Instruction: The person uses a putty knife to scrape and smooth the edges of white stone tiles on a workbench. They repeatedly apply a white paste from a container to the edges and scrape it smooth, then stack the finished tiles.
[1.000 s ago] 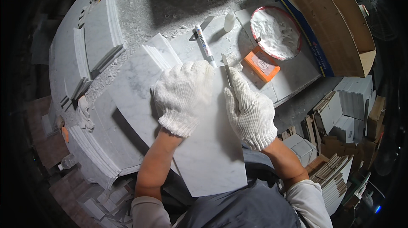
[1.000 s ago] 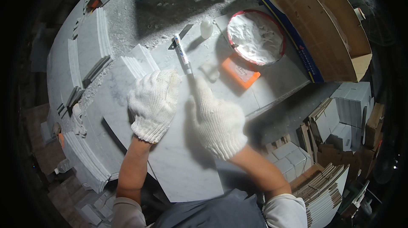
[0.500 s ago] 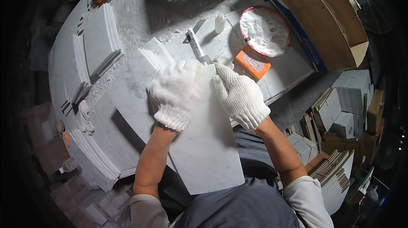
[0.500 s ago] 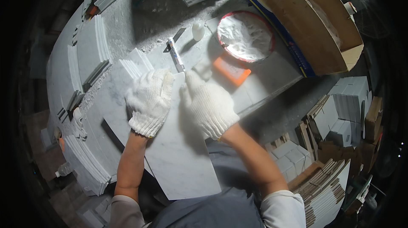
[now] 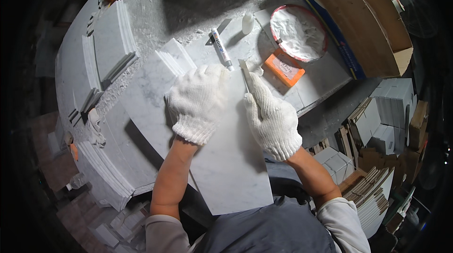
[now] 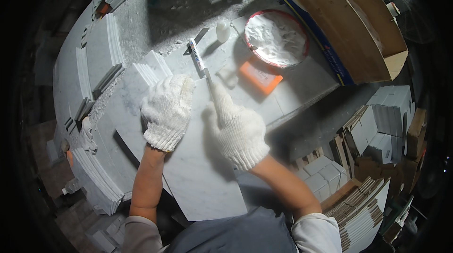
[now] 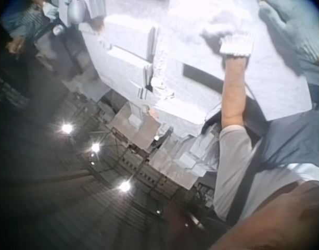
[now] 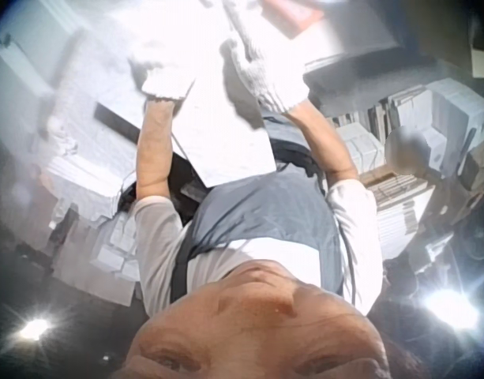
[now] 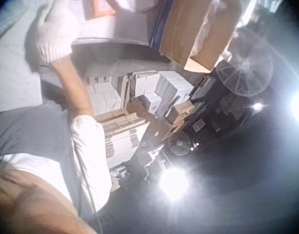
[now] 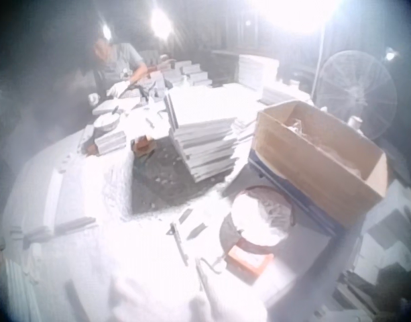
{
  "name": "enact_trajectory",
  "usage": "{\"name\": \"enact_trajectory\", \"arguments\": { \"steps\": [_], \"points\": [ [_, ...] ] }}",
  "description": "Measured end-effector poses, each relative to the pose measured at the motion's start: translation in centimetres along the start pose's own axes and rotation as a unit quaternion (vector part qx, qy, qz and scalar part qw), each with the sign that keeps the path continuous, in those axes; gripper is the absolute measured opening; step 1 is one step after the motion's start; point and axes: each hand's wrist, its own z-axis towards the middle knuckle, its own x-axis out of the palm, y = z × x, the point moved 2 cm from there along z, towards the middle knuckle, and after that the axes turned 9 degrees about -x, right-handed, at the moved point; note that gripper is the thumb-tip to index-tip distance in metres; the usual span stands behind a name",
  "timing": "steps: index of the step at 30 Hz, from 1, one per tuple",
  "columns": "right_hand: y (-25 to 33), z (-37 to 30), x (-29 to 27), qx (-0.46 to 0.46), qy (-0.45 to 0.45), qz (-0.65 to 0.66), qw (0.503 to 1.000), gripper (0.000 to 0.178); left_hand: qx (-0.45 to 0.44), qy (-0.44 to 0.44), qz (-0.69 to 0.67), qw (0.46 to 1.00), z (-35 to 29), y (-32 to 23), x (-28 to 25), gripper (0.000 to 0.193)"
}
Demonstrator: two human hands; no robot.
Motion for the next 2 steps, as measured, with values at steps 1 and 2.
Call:
{"name": "enact_trajectory", "arguments": {
  "steps": [1,2],
  "points": [
    [-0.21,0.06,0.17,0.0,0.009,-0.001,1.0,0.057,0.002,0.006,-0.004,1.0,-0.18,0.09,0.13,0.023],
    [-0.32,-0.01,0.35,-0.002,0.01,0.003,1.0,0.057,0.0,0.01,-0.004,1.0,-0.28,0.16,0.31,0.023]
  ]
}}
